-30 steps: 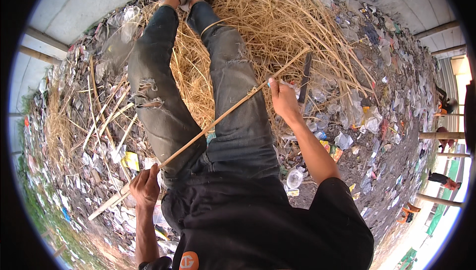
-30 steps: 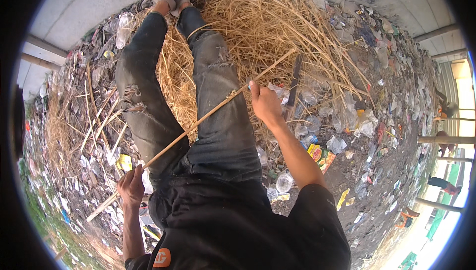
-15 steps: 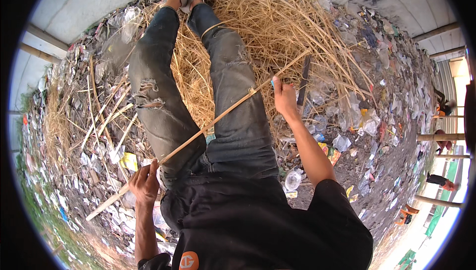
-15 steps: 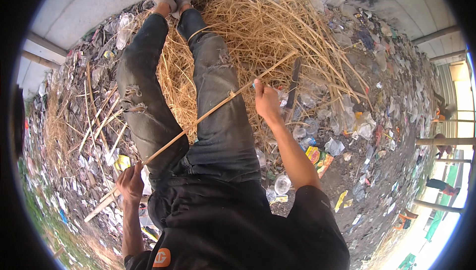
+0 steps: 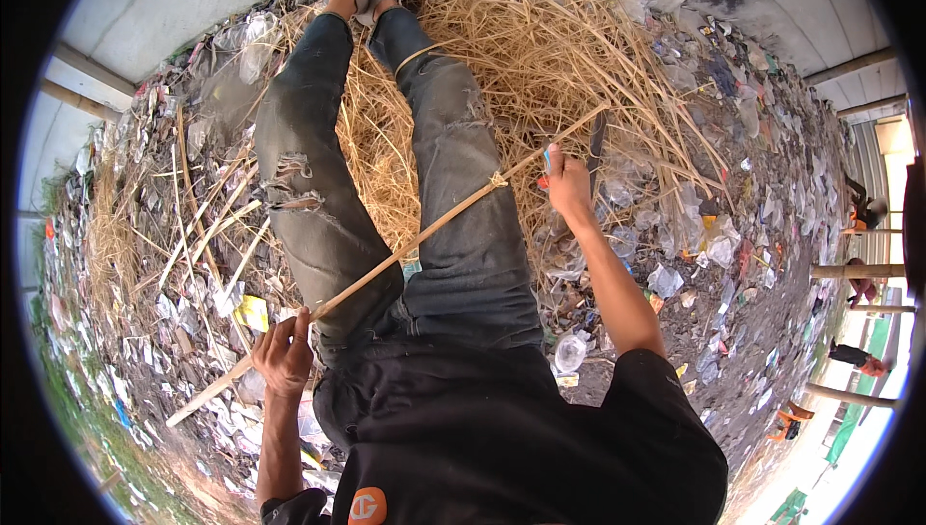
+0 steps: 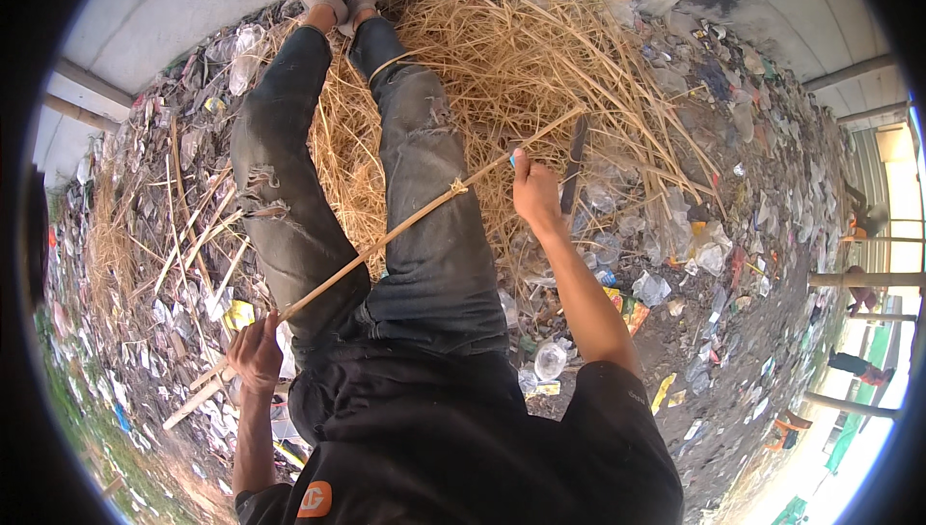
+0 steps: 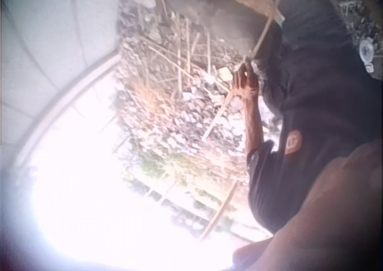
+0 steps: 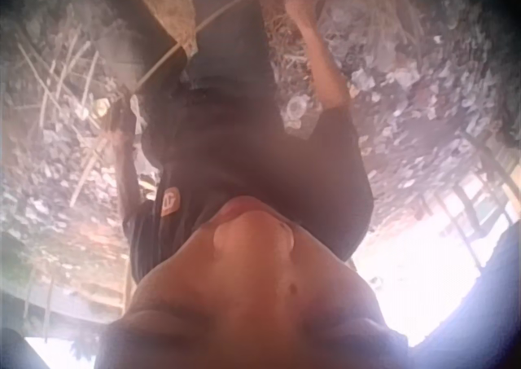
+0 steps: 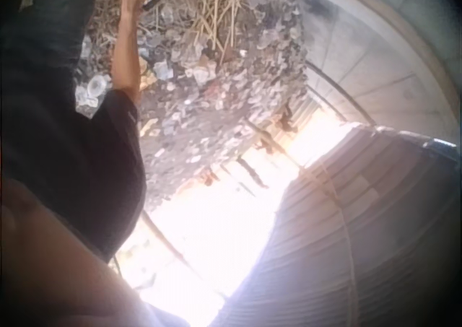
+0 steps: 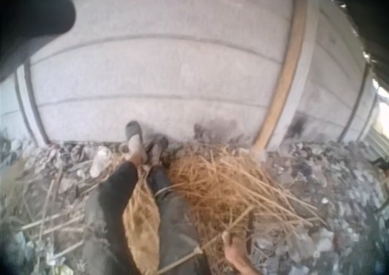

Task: The person sits on the ground and uses a small knife to shave and smooth a long, thin bamboo stick. They hold the stick with one hand and scrape along its length with the other, removing splinters and refining the surface.

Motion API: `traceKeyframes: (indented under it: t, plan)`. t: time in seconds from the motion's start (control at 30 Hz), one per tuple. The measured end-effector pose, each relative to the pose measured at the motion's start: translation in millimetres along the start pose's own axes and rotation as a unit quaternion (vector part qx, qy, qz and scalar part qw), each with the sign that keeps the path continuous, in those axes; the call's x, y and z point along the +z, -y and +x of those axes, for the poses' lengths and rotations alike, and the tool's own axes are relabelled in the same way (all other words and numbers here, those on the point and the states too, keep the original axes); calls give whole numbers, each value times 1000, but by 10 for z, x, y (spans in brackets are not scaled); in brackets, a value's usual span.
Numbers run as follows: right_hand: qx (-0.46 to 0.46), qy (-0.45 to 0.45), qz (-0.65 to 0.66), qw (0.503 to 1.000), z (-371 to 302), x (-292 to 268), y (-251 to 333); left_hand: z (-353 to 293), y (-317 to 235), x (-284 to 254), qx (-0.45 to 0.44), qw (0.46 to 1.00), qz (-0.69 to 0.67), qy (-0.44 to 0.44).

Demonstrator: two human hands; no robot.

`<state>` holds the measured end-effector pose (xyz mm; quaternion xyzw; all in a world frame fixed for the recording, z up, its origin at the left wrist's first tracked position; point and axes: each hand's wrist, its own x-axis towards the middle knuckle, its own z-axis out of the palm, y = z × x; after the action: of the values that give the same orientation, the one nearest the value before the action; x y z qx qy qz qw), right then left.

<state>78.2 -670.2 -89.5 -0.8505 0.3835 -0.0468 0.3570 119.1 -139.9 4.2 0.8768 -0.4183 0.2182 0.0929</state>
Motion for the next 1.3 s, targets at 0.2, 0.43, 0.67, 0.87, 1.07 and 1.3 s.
traceKeyframes:
  t: [0.2, 0.43, 0.67, 0.87, 1.07, 1.3]
  plan:
    - [-24, 34, 55, 998, -655, 249, 299, -61, -9, 15, -39, 999, -23, 6]
    - [-97, 34, 109, 989, -782, 411, 346, -70, -65, 89, -65, 996, -50, 23]
    - [71, 246, 331, 908, -608, 273, 214, -155, -68, 109, -80, 992, -77, 53]
    - [12, 109, 183, 977, -472, 286, 94, -89, -120, 121, -57, 995, -64, 41]
    - [-108, 46, 73, 990, -791, 342, 496, -92, -88, 184, -69, 995, -52, 57]
    - [11, 199, 362, 910, -610, 196, 195, 140, -209, 286, -47, 996, -73, 36]
